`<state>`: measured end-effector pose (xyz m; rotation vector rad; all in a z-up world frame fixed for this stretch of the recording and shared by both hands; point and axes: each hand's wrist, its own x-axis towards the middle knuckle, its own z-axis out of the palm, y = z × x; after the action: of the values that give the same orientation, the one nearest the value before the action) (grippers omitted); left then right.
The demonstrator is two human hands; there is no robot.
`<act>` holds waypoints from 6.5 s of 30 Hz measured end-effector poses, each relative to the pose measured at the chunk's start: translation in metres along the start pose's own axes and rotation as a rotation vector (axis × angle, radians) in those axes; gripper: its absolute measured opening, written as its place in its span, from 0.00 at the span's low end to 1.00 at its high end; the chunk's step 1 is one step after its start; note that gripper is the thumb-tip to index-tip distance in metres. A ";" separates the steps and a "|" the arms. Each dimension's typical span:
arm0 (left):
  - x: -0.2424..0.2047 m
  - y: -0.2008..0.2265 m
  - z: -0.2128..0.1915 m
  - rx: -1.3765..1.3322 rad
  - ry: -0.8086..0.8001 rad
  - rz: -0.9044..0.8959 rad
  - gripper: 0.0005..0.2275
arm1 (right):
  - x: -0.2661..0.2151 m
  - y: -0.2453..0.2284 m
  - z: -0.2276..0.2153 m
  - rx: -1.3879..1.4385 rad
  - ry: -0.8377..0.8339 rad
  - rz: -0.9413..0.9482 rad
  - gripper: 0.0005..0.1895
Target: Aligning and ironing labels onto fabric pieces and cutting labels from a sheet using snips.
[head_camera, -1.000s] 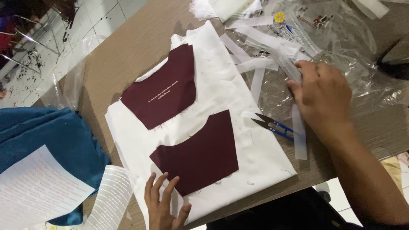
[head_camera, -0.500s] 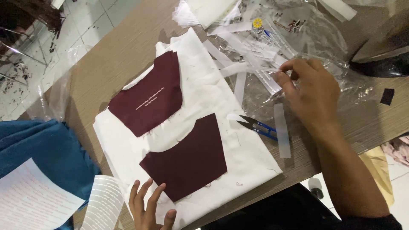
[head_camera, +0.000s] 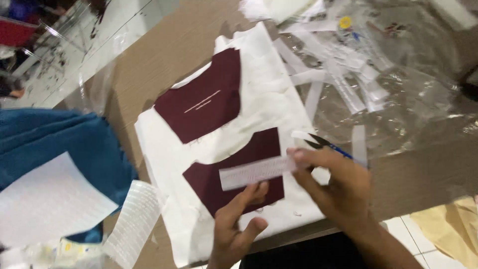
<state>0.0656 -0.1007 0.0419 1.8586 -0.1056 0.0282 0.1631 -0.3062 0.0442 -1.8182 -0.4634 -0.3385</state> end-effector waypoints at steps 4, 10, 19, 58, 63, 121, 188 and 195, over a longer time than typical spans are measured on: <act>0.012 0.009 0.011 -0.265 0.109 -0.095 0.29 | -0.012 -0.007 0.018 0.072 0.031 -0.089 0.11; 0.013 0.000 0.010 -0.366 0.437 -0.330 0.21 | -0.018 -0.009 0.019 0.140 -0.069 -0.087 0.18; 0.011 0.003 0.002 -0.360 0.457 -0.298 0.10 | -0.039 0.000 0.035 0.336 -0.076 0.301 0.14; -0.003 -0.006 -0.046 -0.164 0.659 -0.602 0.10 | -0.008 -0.010 0.049 0.157 -0.414 0.650 0.06; -0.010 -0.009 -0.058 -0.110 0.705 -0.591 0.15 | 0.000 -0.008 0.052 -0.085 -0.488 0.554 0.06; -0.056 -0.058 -0.055 1.174 0.327 -0.008 0.20 | -0.038 0.014 0.071 -0.727 -0.470 -0.328 0.07; -0.057 -0.061 -0.056 1.097 0.344 -0.028 0.20 | -0.043 0.019 0.070 -0.691 -0.479 -0.247 0.10; -0.057 -0.061 -0.056 1.095 0.336 -0.036 0.20 | -0.043 0.020 0.070 -0.683 -0.473 -0.260 0.10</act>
<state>0.0159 -0.0268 -0.0042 2.9099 0.2277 0.4480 0.1349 -0.2503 -0.0121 -2.5234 -1.0114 -0.2552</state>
